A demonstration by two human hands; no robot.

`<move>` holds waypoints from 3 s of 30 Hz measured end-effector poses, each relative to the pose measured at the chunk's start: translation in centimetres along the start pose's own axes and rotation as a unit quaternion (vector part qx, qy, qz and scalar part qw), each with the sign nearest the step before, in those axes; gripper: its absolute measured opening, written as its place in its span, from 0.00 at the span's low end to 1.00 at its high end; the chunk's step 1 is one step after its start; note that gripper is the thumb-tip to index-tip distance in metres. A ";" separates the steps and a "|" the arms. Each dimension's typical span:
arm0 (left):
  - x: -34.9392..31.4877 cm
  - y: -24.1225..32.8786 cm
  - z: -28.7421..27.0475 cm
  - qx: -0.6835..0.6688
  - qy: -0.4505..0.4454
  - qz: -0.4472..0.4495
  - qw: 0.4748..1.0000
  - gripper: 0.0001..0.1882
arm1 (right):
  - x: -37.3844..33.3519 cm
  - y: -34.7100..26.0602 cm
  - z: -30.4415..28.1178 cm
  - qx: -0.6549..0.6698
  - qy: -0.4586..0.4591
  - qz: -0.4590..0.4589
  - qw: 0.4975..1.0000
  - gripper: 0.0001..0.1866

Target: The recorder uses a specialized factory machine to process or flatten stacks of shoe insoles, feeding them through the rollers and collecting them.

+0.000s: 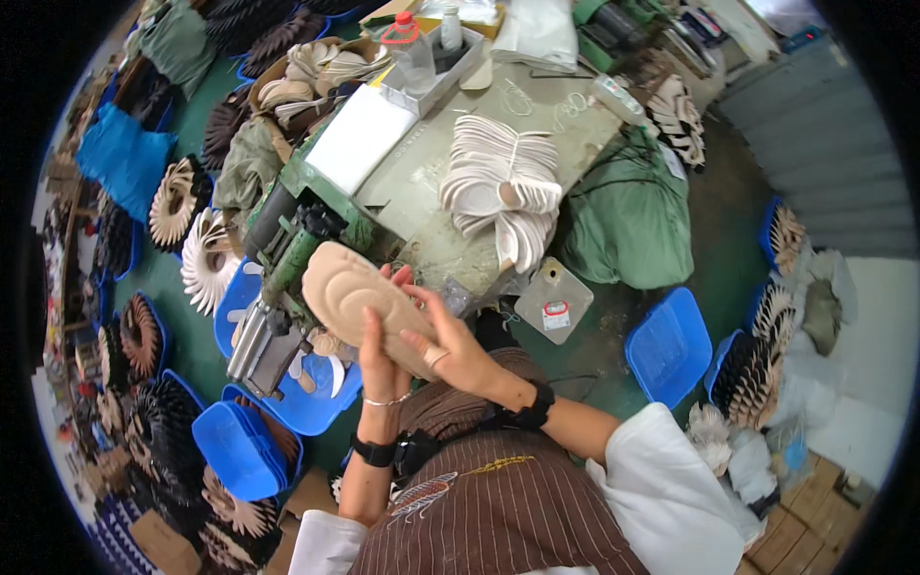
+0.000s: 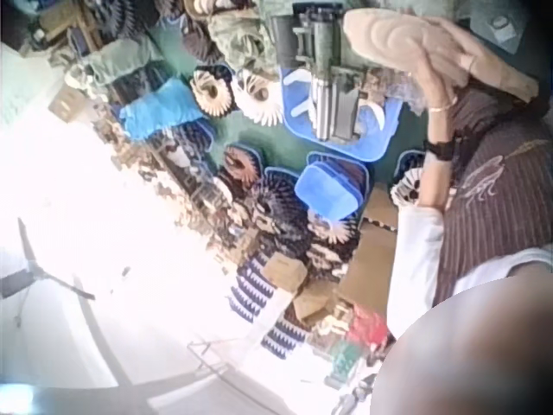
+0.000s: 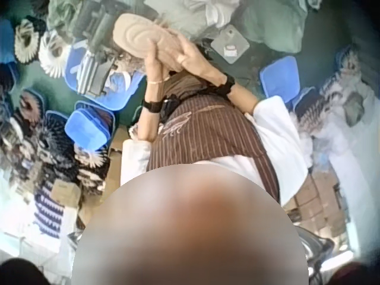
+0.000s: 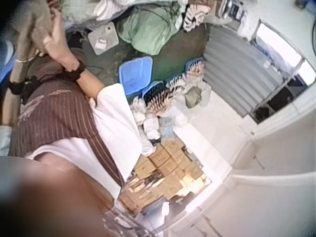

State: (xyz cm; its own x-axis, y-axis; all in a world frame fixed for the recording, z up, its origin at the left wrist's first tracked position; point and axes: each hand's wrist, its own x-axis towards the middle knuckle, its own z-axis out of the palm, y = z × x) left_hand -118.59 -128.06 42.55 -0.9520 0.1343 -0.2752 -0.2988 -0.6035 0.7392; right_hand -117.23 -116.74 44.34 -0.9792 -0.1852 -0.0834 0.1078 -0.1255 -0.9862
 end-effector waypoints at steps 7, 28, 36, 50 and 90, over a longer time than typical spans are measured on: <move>8.0 -4.6 8.2 0.030 -0.008 -0.016 0.999 0.35 | 5.1 0.2 -12.8 0.066 -0.025 0.109 0.991 0.17; 28.4 -17.5 9.5 0.797 -0.125 0.162 0.568 0.22 | 18.3 5.7 -30.7 -0.461 0.231 -0.260 0.816 0.16; 23.9 -17.3 7.7 0.783 -0.154 0.031 0.602 0.23 | 14.3 10.9 -28.3 -0.458 0.110 -0.184 0.863 0.20; 23.7 -16.8 6.5 0.733 -0.169 0.100 0.651 0.21 | 14.7 13.4 -28.0 -0.460 0.183 -0.107 0.862 0.16; 21.1 -15.3 6.4 0.240 -0.006 0.070 0.968 0.23 | 13.7 7.6 -26.9 0.089 -0.054 0.118 0.988 0.29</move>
State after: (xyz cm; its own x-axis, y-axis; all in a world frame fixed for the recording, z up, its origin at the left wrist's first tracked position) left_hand -134.52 -110.98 29.39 -0.9852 0.0883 -0.1472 -0.1612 -0.1812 0.9702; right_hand -134.44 -94.02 31.81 -0.8998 -0.3323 -0.2827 0.3688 -0.2332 -0.8998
